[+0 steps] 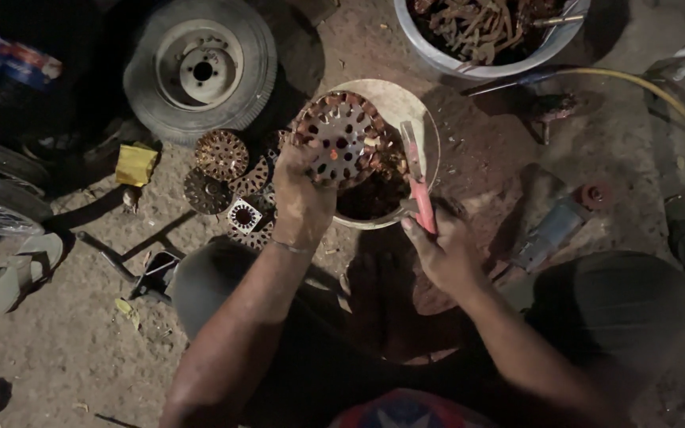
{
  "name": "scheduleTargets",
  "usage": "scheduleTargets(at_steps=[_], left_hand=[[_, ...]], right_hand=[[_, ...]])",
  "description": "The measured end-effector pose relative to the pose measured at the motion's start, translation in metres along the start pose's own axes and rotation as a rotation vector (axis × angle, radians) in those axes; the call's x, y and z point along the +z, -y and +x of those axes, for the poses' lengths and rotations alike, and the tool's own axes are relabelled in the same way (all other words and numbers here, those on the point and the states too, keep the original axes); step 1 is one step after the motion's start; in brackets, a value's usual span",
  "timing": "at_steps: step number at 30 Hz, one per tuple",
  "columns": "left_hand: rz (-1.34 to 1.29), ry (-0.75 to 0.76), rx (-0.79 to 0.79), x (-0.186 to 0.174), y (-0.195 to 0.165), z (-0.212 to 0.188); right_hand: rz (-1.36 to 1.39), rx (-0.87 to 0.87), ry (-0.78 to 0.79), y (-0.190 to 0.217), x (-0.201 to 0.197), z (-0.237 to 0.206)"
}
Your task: The person uses an angle grinder to cut or grind a metal part, producing sparks. Then they use pliers to bend and remove small metal pieces from a circular perforated metal disc, placing the removed pieces into a bucket.
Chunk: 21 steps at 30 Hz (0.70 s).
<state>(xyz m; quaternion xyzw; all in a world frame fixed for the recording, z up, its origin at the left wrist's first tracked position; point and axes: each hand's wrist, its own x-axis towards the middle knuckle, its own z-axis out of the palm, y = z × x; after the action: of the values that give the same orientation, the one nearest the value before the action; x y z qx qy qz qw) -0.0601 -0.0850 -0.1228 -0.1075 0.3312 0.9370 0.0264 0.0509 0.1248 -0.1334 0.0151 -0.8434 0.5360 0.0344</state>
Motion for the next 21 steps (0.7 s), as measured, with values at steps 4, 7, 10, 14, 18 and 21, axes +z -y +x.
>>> scheduleTargets(at_steps=[4,7,10,14,18,21], left_hand=[[0.164,0.056,0.02,-0.003,0.002,-0.002],[0.098,0.131,0.068,-0.007,0.006,-0.001],[0.029,0.122,0.077,-0.012,0.009,0.003],[0.153,0.004,0.022,-0.015,0.009,0.004],[0.03,0.047,0.036,-0.008,0.006,0.003],[0.079,0.03,0.003,0.0,0.001,-0.002]], right_hand=[[-0.164,0.078,0.156,0.004,-0.007,0.0],[-0.248,0.101,0.337,0.004,-0.013,0.0],[-0.265,0.134,0.362,0.002,-0.014,-0.001],[-0.051,0.257,0.418,-0.005,-0.01,-0.003],[0.231,0.489,0.484,-0.014,-0.004,-0.002],[1.316,0.145,0.65,-0.019,-0.001,0.002]])
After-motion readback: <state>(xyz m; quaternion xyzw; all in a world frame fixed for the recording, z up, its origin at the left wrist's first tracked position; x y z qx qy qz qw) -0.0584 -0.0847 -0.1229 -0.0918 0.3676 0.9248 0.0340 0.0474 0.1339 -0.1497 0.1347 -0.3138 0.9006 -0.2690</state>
